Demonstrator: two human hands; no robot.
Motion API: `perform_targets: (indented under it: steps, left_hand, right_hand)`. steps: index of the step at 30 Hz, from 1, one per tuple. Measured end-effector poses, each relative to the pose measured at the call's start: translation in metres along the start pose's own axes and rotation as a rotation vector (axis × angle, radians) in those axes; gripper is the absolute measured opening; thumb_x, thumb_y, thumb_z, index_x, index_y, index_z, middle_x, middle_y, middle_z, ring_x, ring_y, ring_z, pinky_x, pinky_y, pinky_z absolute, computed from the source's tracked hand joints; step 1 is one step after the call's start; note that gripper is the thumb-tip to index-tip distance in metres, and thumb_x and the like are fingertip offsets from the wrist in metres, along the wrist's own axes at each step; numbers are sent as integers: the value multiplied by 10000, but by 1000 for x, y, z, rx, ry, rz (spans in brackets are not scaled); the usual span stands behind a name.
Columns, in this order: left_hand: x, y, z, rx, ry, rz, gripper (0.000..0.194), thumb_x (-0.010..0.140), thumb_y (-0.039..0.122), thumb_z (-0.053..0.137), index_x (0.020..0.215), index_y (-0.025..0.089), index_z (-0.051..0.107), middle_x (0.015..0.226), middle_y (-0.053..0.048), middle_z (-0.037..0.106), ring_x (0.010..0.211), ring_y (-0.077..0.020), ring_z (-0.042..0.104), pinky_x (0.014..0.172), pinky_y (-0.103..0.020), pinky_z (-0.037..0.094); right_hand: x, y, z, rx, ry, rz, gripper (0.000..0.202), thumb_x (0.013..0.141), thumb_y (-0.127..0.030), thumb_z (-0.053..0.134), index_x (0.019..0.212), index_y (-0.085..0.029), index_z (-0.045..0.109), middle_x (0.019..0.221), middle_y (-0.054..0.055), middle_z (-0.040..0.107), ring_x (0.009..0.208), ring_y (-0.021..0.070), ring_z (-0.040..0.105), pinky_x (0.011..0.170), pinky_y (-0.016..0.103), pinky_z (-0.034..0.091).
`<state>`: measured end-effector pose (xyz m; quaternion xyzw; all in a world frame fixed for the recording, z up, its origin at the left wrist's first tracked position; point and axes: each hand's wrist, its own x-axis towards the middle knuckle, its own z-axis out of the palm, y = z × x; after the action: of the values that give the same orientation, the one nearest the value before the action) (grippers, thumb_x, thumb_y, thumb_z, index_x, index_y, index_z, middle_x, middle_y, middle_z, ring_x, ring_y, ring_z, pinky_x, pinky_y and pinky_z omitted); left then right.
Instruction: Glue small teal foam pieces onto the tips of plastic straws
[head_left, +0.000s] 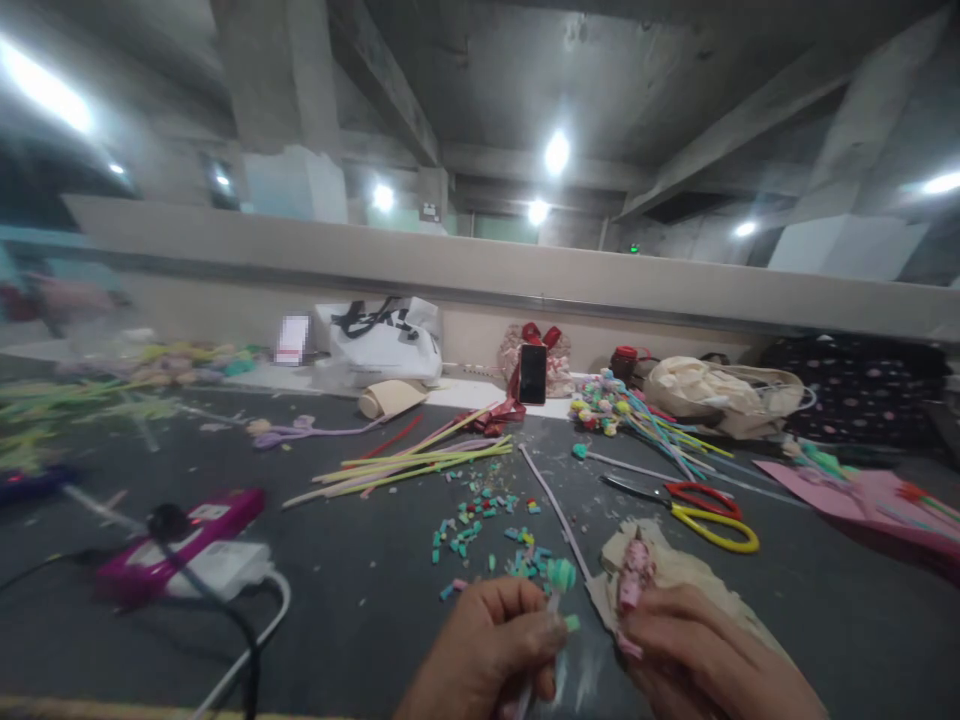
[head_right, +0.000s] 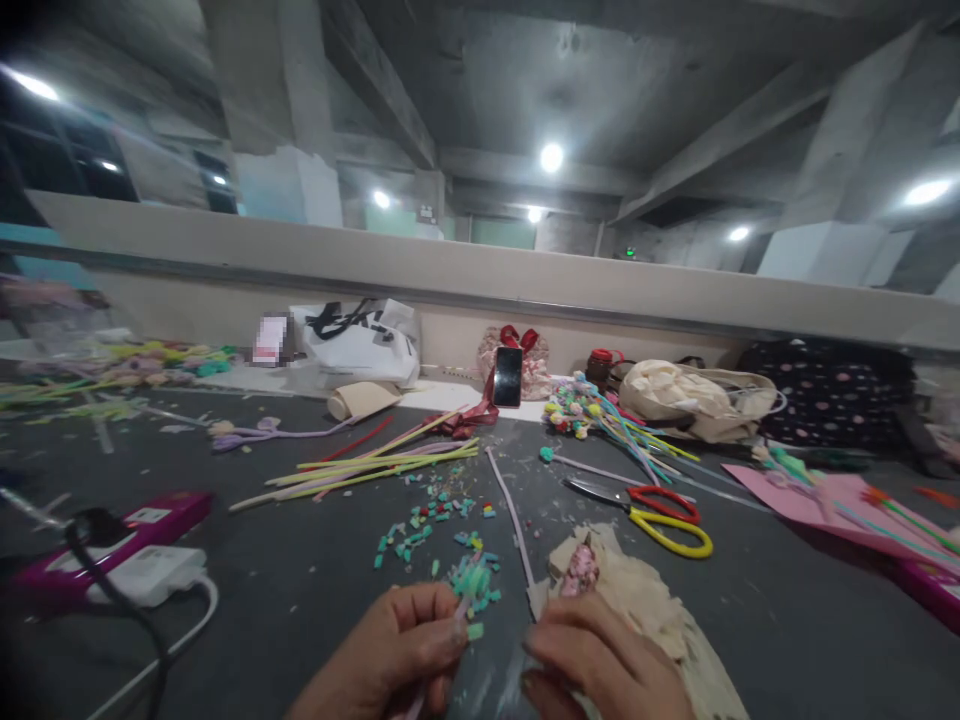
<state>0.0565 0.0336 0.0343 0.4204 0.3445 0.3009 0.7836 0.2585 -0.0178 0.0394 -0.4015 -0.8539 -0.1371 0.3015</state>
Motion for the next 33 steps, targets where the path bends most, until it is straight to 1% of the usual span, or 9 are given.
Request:
perform_targets:
  steps: [4,7,11,15,21,26,28,30,33]
  left_hand:
    - [-4,-2,12,-32,-112,-35,289,515,366,679,518,146,491,335,60,504,271,-4,314,382,-139,215]
    - [-2,-4,15,-38,-148,-39,299,494,371,688,514,148,490,335,52,508,284,-16,330,376,-140,209]
    - [4,-9,14,52,-86,-27,321,460,395,702,531,152,502,326,48,500,298,-36,345,362,-153,199]
    - [8,-13,15,125,-12,21,360,413,414,721,547,159,505,322,76,450,312,-47,342,372,-173,214]
    - [11,-18,14,104,-47,13,377,409,443,707,543,159,499,389,56,479,368,-60,377,402,-184,225]
    - [10,-20,12,113,-46,3,381,418,466,689,546,165,494,385,60,462,348,-52,331,392,-185,207]
    - [7,-16,12,221,28,50,313,470,430,660,533,163,508,384,70,433,361,-56,325,402,-186,222]
    - [2,-10,15,444,156,124,211,534,348,614,496,155,540,408,58,436,408,-72,366,431,-189,254]
    - [-8,2,20,822,292,211,160,601,256,543,499,155,613,469,23,526,496,-105,461,485,-197,291]
  right_hand:
    - [24,-20,5,213,122,6,161,714,-120,592,856,-188,560,739,30,632,639,99,610,563,162,492]
    - [26,-23,5,246,132,26,95,717,-104,581,771,-181,572,678,13,613,583,89,588,533,164,469]
    - [21,-21,4,283,126,79,125,709,-63,540,660,-178,533,593,-15,565,511,73,546,469,150,421]
    - [14,-18,4,290,95,88,133,707,-66,522,652,-186,503,567,-27,536,493,72,525,451,145,403]
    - [9,-17,8,338,57,135,126,731,-64,504,741,-190,508,646,-6,576,567,85,559,519,148,443]
    - [6,-15,13,308,42,113,120,742,-82,494,711,-197,484,621,-18,562,536,81,543,491,151,418]
    - [4,-12,8,305,-24,127,114,745,-95,488,704,-201,478,633,-16,566,554,84,547,504,152,420]
    - [4,-9,-2,303,-102,187,119,763,-100,461,704,-203,474,656,-10,573,594,91,554,541,159,429]
    - [11,-6,-18,311,-155,244,125,794,-114,428,717,-203,468,676,-3,571,627,97,548,576,173,428]
